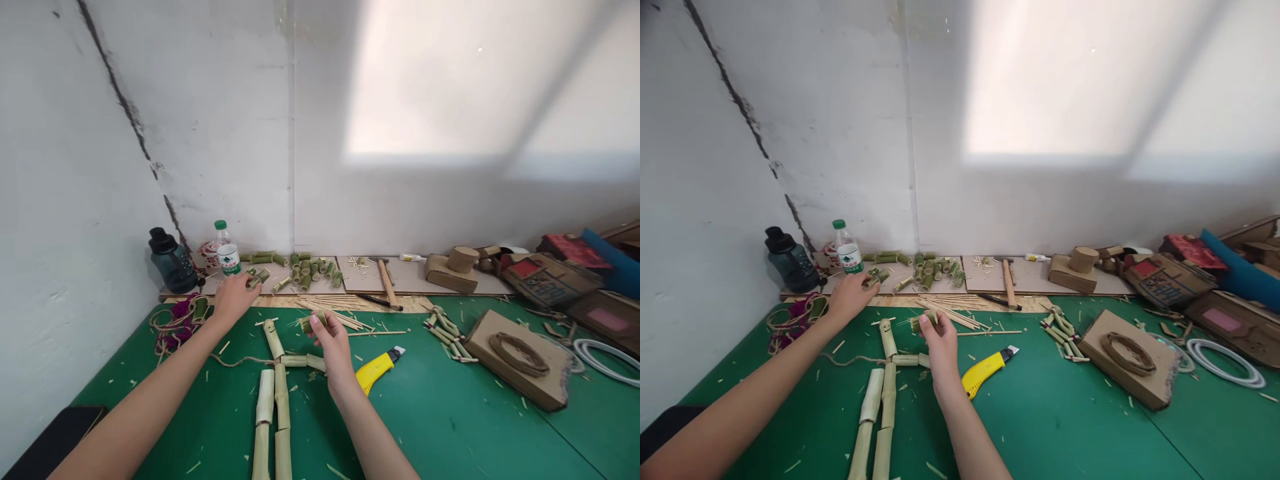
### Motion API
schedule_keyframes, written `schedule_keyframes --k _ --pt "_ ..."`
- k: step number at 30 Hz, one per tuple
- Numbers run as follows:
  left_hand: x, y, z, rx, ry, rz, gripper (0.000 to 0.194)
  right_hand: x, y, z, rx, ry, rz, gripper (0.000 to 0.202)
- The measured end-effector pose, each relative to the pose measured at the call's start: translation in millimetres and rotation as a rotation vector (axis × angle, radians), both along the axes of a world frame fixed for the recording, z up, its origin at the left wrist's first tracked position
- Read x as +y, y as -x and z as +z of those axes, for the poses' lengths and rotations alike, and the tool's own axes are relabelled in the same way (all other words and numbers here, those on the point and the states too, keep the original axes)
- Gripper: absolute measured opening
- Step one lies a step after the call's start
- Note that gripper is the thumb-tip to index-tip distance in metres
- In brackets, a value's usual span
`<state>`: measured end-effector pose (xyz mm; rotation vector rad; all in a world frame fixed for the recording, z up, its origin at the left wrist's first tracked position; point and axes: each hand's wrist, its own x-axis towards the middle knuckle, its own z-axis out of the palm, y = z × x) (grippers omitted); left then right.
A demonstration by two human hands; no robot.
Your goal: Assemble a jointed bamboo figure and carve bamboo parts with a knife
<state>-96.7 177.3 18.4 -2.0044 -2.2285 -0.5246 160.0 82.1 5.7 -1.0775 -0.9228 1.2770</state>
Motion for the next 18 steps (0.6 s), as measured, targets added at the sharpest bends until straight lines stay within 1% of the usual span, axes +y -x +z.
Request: schedule_keyframes --k 3,5,8,11,13,15,18 --pt "20 -11 2.1 0.041 -0.018 0.033 0.039 0 0 -1.0 -0.015 0.003 0.003 0.06" --pt "28 -15 -0.4 0.062 -0.022 0.027 0.035 1 0 -0.9 -0.021 0.002 -0.003 0.059" --pt "31 -17 -9.0 0.094 -0.035 0.004 0.034 1 1 0.9 -0.016 -0.002 -0.003 0.058" --pt "25 -20 -17.0 0.116 -0.051 -0.031 0.034 -1 2 3.7 -0.001 -0.017 0.008 0.056" --pt "22 -26 -18.3 0.108 -0.068 -0.07 0.032 -1 4 5.3 -0.001 -0.024 0.011 0.054" --pt "22 -39 -15.5 0.073 -0.083 -0.14 0.03 -2 5 6.4 -0.011 -0.024 0.013 0.053" --pt "32 -63 -7.4 0.017 -0.041 -0.288 0.032 -2 6 6.8 -0.02 -0.017 0.013 0.055"
